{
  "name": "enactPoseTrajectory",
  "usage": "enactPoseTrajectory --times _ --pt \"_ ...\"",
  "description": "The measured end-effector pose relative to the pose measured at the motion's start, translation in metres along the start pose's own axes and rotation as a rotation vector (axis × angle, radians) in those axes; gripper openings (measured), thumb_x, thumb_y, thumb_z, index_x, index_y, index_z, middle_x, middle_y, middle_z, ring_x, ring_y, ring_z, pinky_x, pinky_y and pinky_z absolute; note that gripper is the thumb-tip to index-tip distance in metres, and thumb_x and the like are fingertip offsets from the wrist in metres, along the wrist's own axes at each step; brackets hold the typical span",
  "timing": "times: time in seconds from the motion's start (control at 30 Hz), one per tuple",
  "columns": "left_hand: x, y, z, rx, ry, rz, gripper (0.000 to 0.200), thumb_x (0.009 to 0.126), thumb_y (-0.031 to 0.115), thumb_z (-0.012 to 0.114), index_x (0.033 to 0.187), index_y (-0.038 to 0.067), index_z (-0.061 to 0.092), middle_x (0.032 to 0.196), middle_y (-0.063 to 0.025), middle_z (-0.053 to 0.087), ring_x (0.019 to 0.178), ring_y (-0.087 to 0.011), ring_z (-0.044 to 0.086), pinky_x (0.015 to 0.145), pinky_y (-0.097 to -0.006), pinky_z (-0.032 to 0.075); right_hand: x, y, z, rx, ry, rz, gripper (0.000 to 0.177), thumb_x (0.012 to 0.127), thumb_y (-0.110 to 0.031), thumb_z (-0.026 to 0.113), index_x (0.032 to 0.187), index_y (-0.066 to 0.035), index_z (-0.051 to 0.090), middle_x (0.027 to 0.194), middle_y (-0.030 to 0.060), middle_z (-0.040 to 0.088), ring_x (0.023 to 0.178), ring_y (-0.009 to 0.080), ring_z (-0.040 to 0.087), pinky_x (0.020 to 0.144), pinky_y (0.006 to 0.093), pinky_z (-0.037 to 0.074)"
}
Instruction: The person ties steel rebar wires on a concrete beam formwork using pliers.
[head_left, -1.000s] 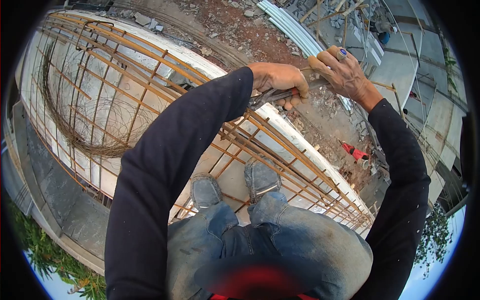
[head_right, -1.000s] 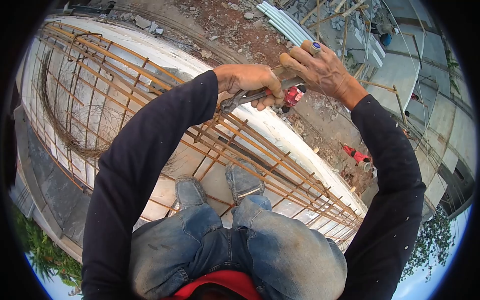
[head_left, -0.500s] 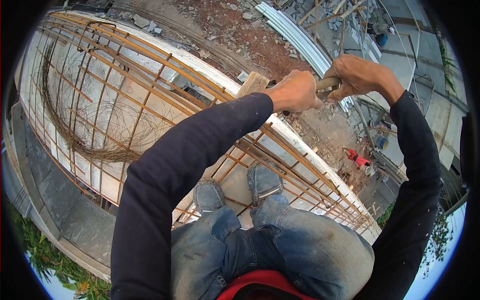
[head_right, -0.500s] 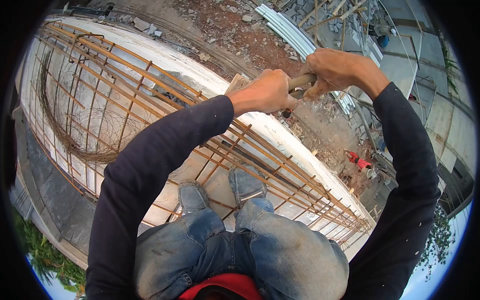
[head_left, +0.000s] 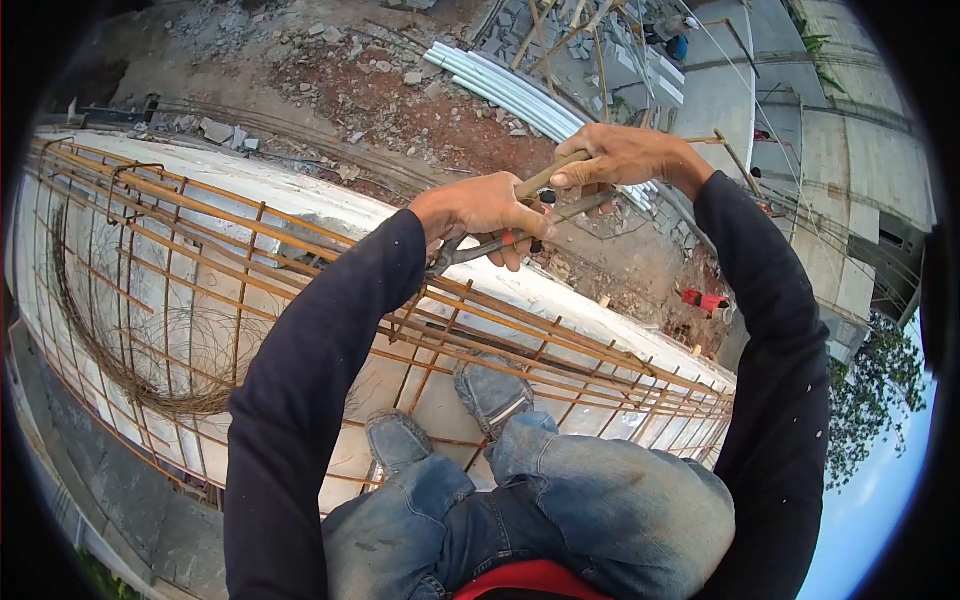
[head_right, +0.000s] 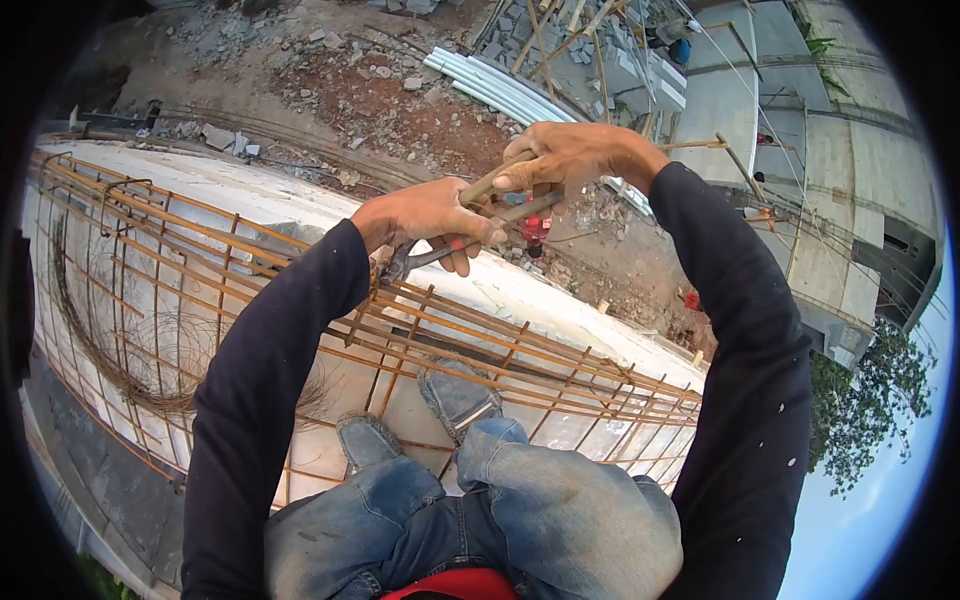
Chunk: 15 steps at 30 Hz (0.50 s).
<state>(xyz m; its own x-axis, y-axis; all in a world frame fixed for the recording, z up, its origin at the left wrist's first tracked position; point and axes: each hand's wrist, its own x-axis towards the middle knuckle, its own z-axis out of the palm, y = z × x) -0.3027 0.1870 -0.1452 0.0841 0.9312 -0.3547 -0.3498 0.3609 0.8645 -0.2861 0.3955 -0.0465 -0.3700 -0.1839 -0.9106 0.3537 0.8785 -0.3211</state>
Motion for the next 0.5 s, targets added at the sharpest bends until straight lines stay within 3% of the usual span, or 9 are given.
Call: enactPoseTrajectory --times 0.03,0.07,0.13,0.27,0.33,0.37,0.4,0.47,0.5 --pt "0.0 0.0 -0.001 -0.062 0.0 -0.027 0.053 0.075 0.042 0.077 0.098 -0.002 0.057 0.074 -0.0092 0.061 0.062 -0.0199 0.069 0.053 -0.0281 0.058 -0.003 -0.002 0.002 0.14 -0.033 0.069 0.064 0.081 -0.058 0.068 0.117 -0.006 0.062 0.104 0.0118 0.067 0.105 0.0288 0.062 0.094 0.0419 0.047" --pt "0.0 0.001 -0.004 -0.124 0.003 -0.053 0.053 0.075 0.04 0.079 0.098 -0.003 0.057 0.072 -0.0096 0.06 0.059 -0.021 0.069 0.052 -0.0285 0.059 -0.007 -0.002 0.007 0.145 -0.013 0.08 0.064 0.081 -0.058 0.068 0.117 -0.006 0.062 0.104 0.0118 0.067 0.105 0.0288 0.062 0.094 0.0419 0.047" --pt "-0.004 0.009 -0.01 -0.133 -0.019 -0.032 0.051 0.075 0.035 0.08 0.099 -0.003 0.056 0.07 -0.0103 0.06 0.057 -0.0221 0.068 0.05 -0.0288 0.06 -0.019 -0.01 0.026 -0.418 0.559 -0.379 0.073 0.076 -0.061 0.07 0.123 -0.007 0.058 0.114 0.0111 0.062 0.113 0.0294 0.058 0.099 0.0466 0.044" --pt "-0.018 0.035 -0.017 -0.134 -0.117 -0.063 0.042 0.08 0.033 0.077 0.097 -0.003 0.062 0.072 -0.0103 0.065 0.057 -0.0182 0.068 0.05 -0.0275 0.058 -0.044 -0.029 0.05 -0.766 0.644 -0.383 0.084 0.073 -0.061 0.073 0.134 -0.009 0.048 0.129 0.0104 0.052 0.122 0.0285 0.052 0.104 0.0488 0.04" --pt "-0.016 0.041 -0.022 0.05 -0.115 -0.042 0.042 0.081 0.033 0.076 0.098 -0.003 0.062 0.072 -0.0098 0.065 0.056 -0.0175 0.068 0.052 -0.0272 0.059 -0.04 -0.028 0.059 -0.842 0.686 -0.309 0.089 0.071 -0.052 0.077 0.14 -0.009 0.04 0.137 0.0101 0.045 0.127 0.0281 0.047 0.109 0.0499 0.036" --pt "-0.019 0.045 -0.021 0.08 -0.035 -0.063 0.053 0.077 0.037 0.08 0.102 -0.005 0.059 0.068 -0.0087 0.062 0.055 -0.0156 0.065 0.053 -0.0268 0.059 -0.038 -0.028 0.061 -0.891 0.693 -0.273 0.08 0.076 -0.032 0.075 0.143 -0.009 0.036 0.138 0.012 0.044 0.129 0.0291 0.045 0.11 0.0502 0.036" --pt "-0.024 0.052 -0.019 0.155 0.03 -0.024 0.053 0.077 0.039 0.08 0.103 -0.003 0.06 0.07 -0.0089 0.062 0.054 -0.0159 0.066 0.052 -0.0257 0.057 -0.035 -0.027 0.064 -0.875 0.686 -0.296 0.08 0.076 -0.032 0.075 0.143 -0.009 0.036 0.138 0.012 0.044 0.129 0.0291 0.045 0.11 0.0502 0.036" --pt "-0.037 0.064 -0.014 0.276 0.126 0.025 0.052 0.079 0.039 0.077 0.104 -0.002 0.06 0.069 -0.0073 0.061 0.057 -0.0146 0.065 0.053 -0.0249 0.055 -0.028 -0.024 0.071 -0.694 1.001 -0.469 0.071 0.081 -0.022 0.07 0.142 -0.007 0.038 0.135 0.0155 0.046 0.112 0.0347 0.057 0.102 0.0491 0.043" --pt "-0.043 0.067 -0.014 0.275 0.133 0.001 0.052 0.079 0.039 0.077 0.104 -0.002 0.06 0.069 -0.0073 0.061 0.057 -0.0146 0.065 0.053 -0.0249 0.055 -0.027 -0.028 0.07 -0.801 1.179 -0.523 0.068 0.081 -0.013 0.069 0.142 -0.01 0.04 0.137 0.0178 0.044 0.11 0.0335 0.058 0.093 0.0435 0.052"
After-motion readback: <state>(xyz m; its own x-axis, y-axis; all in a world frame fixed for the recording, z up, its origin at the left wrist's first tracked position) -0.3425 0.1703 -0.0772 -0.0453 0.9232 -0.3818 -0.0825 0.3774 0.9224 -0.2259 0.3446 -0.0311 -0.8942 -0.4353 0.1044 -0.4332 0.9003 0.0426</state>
